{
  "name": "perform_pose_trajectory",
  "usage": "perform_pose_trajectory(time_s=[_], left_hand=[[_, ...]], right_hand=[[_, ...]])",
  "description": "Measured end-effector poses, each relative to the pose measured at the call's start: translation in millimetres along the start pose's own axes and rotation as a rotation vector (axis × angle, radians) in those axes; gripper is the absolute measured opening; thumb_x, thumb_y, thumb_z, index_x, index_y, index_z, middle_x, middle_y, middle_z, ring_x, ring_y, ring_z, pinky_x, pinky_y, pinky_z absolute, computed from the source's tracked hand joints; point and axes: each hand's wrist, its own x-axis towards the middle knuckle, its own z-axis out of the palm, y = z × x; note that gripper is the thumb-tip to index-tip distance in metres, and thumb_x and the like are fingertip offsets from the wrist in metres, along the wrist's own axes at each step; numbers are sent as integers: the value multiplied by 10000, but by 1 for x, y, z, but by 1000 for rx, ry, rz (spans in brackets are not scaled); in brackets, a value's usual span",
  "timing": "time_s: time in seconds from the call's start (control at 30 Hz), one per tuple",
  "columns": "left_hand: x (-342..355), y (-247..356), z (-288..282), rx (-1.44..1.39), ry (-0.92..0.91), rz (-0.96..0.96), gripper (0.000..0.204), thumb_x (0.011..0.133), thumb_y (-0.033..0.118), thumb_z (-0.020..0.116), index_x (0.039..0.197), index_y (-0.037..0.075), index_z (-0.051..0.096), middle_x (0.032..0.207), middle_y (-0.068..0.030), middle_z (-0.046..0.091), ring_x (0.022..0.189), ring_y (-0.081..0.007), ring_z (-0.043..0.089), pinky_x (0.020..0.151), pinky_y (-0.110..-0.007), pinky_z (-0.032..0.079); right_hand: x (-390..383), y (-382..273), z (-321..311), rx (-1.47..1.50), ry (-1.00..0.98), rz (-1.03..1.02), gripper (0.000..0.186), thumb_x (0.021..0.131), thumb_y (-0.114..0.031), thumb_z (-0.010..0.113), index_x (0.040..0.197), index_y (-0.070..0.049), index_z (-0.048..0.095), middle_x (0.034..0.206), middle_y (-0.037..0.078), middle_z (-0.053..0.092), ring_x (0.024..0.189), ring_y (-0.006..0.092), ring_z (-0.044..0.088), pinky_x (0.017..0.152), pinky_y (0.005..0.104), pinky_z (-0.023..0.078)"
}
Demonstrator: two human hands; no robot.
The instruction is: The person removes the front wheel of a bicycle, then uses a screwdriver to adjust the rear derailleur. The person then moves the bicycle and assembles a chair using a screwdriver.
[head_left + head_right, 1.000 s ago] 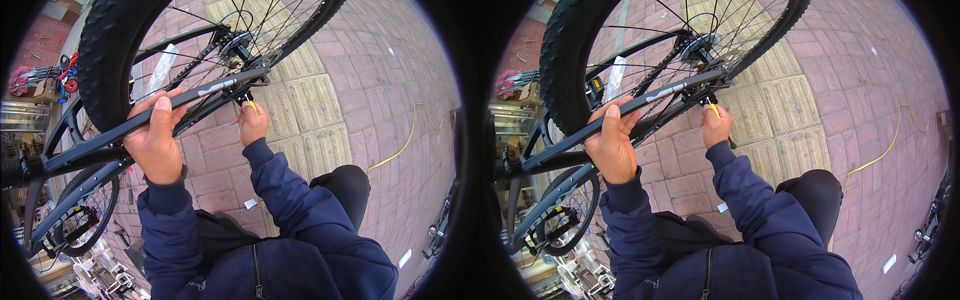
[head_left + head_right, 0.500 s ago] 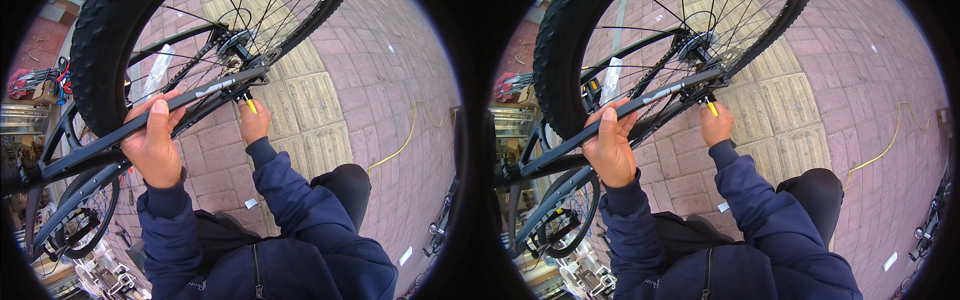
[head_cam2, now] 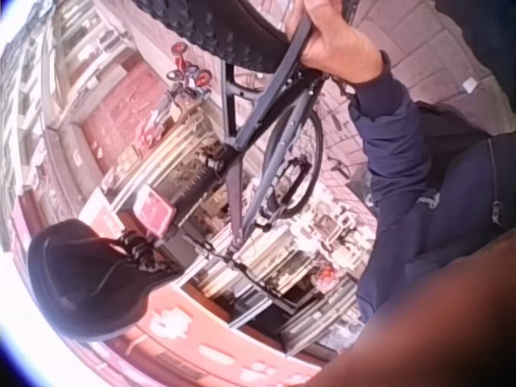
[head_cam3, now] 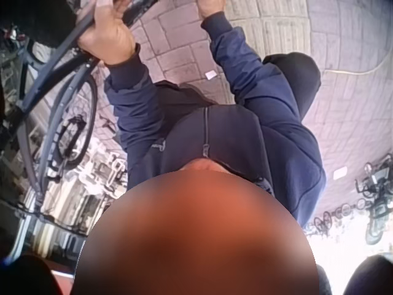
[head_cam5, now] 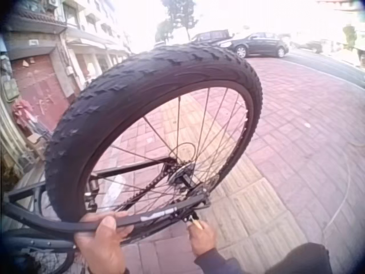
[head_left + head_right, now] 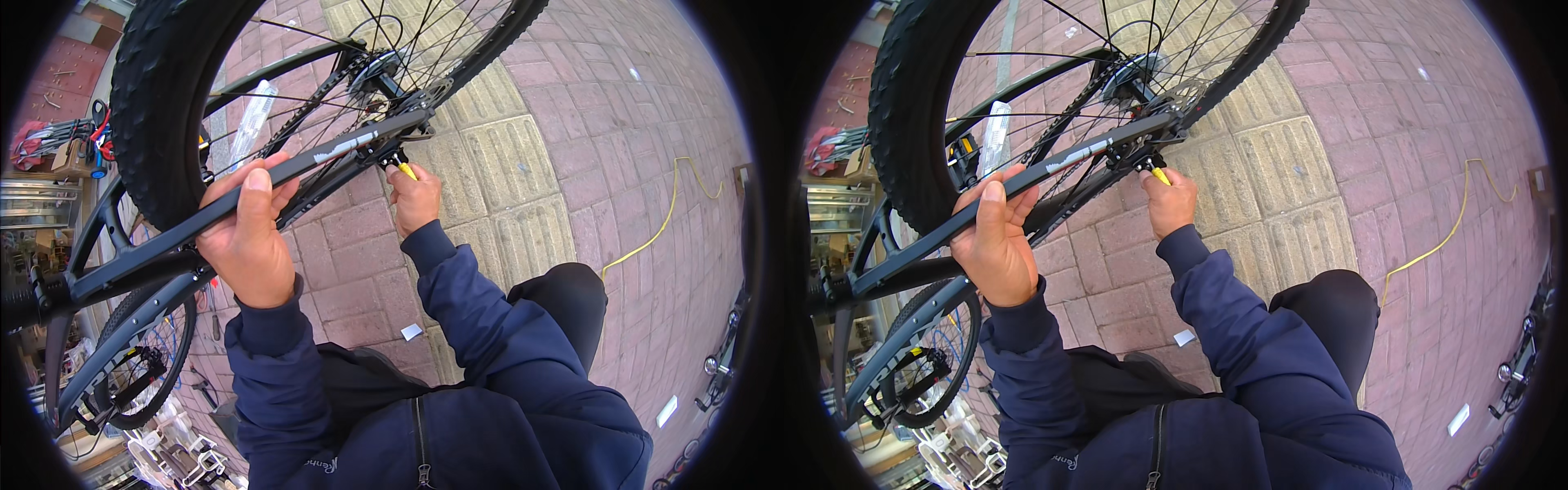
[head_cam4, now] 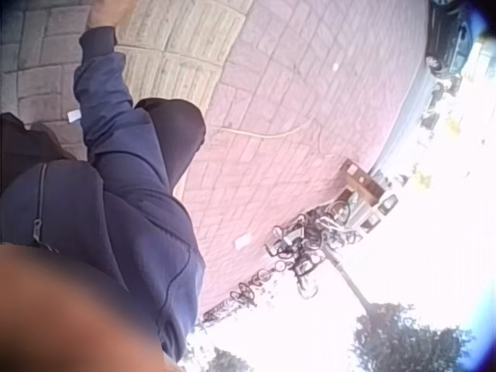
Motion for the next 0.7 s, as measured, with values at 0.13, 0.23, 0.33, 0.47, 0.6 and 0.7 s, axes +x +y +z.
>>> perform_pose_trajectory(time_s=[0.13, 0.23, 0.33, 0.47, 0.6, 0.7], left_hand=[[0, -2, 0, -27, -2, 14, 202, 952, 69, 622, 1066, -98, 617, 1024, -258, 702, 900, -266, 724, 787, -336, 626], [0, -3, 0, -36, -4, 21, 197, 948, 62, 625, 1061, -99, 617, 1017, -258, 703, 899, -272, 726, 785, -337, 627], [1, -3, 1, -39, -9, 38, 194, 947, 63, 629, 1052, -99, 619, 1013, -259, 703, 899, -277, 727, 784, -338, 628], [1, -4, 0, -33, -12, 42, 189, 946, 60, 629, 1047, -99, 622, 1011, -257, 704, 896, -272, 727, 782, -337, 628], [3, -3, -2, 58, -15, 18, 230, 989, 118, 593, 1114, -72, 625, 1030, -238, 700, 929, -297, 728, 819, -393, 631], [2, -4, -5, 40, -55, 42, 235, 991, 129, 594, 1107, -72, 626, 1018, -228, 704, 923, -284, 728, 839, -382, 620]], right_hand=[[-2, -3, 1, 107, -9, 65, 210, 832, -134, 710, 702, -6, 606, 615, -22, 506, 527, 79, 427, 490, 287, 333], [-4, -7, 4, 256, -18, 130, 179, 837, -115, 701, 718, -9, 619, 636, 0, 550, 491, 94, 453, 471, 275, 342], [-5, -10, 5, 303, -38, 184, 120, 878, -92, 663, 813, -30, 583, 641, -7, 500, 486, 91, 403, 493, 283, 356], [-6, -12, 2, 500, -86, 323, 138, 879, -105, 676, 802, -37, 584, 633, -9, 491, 467, 81, 381, 474, 294, 347], [-8, -13, 1, 542, -94, 360, 135, 902, -118, 662, 833, -48, 570, 656, -20, 481, 477, 72, 364, 484, 298, 352], [-8, -15, 5, 486, -80, 324, 148, 912, -130, 652, 826, -53, 561, 646, -27, 464, 483, 74, 364, 505, 298, 368]])
